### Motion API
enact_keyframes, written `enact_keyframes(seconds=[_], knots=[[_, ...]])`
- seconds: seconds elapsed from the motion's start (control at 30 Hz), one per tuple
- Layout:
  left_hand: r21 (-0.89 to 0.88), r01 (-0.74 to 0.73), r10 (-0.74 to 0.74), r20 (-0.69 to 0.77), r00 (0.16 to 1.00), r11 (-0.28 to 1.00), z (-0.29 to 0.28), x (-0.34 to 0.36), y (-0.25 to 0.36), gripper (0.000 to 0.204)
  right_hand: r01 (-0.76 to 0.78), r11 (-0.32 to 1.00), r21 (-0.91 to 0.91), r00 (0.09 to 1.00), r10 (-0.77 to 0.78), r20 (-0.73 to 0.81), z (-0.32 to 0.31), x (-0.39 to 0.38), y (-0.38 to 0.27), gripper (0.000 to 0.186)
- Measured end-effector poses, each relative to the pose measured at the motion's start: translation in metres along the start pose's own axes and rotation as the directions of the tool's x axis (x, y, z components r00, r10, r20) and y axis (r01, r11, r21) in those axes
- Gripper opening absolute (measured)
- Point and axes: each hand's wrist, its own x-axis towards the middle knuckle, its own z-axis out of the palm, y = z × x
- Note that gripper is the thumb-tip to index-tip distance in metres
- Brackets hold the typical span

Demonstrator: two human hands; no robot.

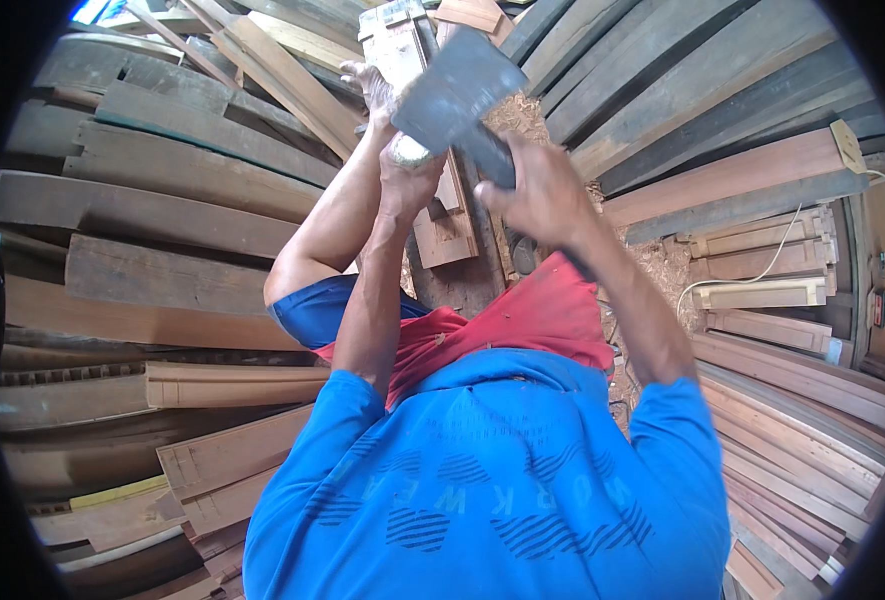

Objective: The person stands on a wooden workbench and uses a chisel and mallet to carve a groove into a piece of wood. They repeatedly strike the chisel to remove wood shavings and then inspect the carved piece.

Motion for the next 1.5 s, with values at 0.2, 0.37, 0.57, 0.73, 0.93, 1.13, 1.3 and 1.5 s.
enact_keyframes(seconds=[0.2, 0.37, 0.57, 0.73, 0.93, 1.13, 1.3, 1.5], knots=[[-0.012, -0.122, 0.121, -0.058, 0.991, 0.992, -0.007, -0.027, 0.032, 0.021, 0.203, 0.909, 0.363, 0.974, -0.148, -0.174, 0.113, -0.088, 0.040, 0.026], [-0.040, 0.034, -0.032, 0.062, 0.998, 0.999, -0.040, -0.037, 0.049, 0.017, -0.015, 0.835, 0.550, 1.000, 0.000, 0.027, 0.105, -0.115, 0.042, 0.019], [-0.102, -0.024, 0.009, -0.139, 0.990, 0.995, -0.024, -0.014, 0.035, 0.013, 0.058, 0.937, 0.343, 0.997, -0.073, 0.031, 0.060, -0.103, 0.022, 0.025], [-0.011, -0.132, 0.131, -0.086, 0.988, 0.991, -0.012, -0.003, 0.018, 0.013, 0.072, 0.796, 0.601, 0.938, 0.151, -0.313, 0.003, -0.066, -0.036, 0.024], [0.031, -0.177, 0.179, -0.088, 0.980, 0.984, -0.011, -0.004, 0.020, 0.015, 0.298, 0.839, 0.456, 0.864, -0.033, -0.503, -0.033, -0.043, -0.052, 0.019], [0.014, -0.173, 0.173, -0.035, 0.984, 0.985, -0.015, -0.017, 0.028, 0.022, 0.315, 0.823, 0.472, 0.867, -0.047, -0.496, -0.017, -0.012, -0.064, 0.014], [0.000, -0.287, 0.287, -0.052, 0.956, 0.958, -0.018, -0.019, 0.014, 0.027, 0.285, 0.955, 0.085, 0.922, -0.249, -0.296, -0.007, -0.001, -0.045, 0.028], [-0.052, -0.230, 0.226, -0.084, 0.971, 0.972, -0.018, -0.015, 0.023, 0.026, 0.272, 0.917, 0.291, 0.915, -0.153, -0.373, -0.003, 0.003, -0.053, 0.029]])
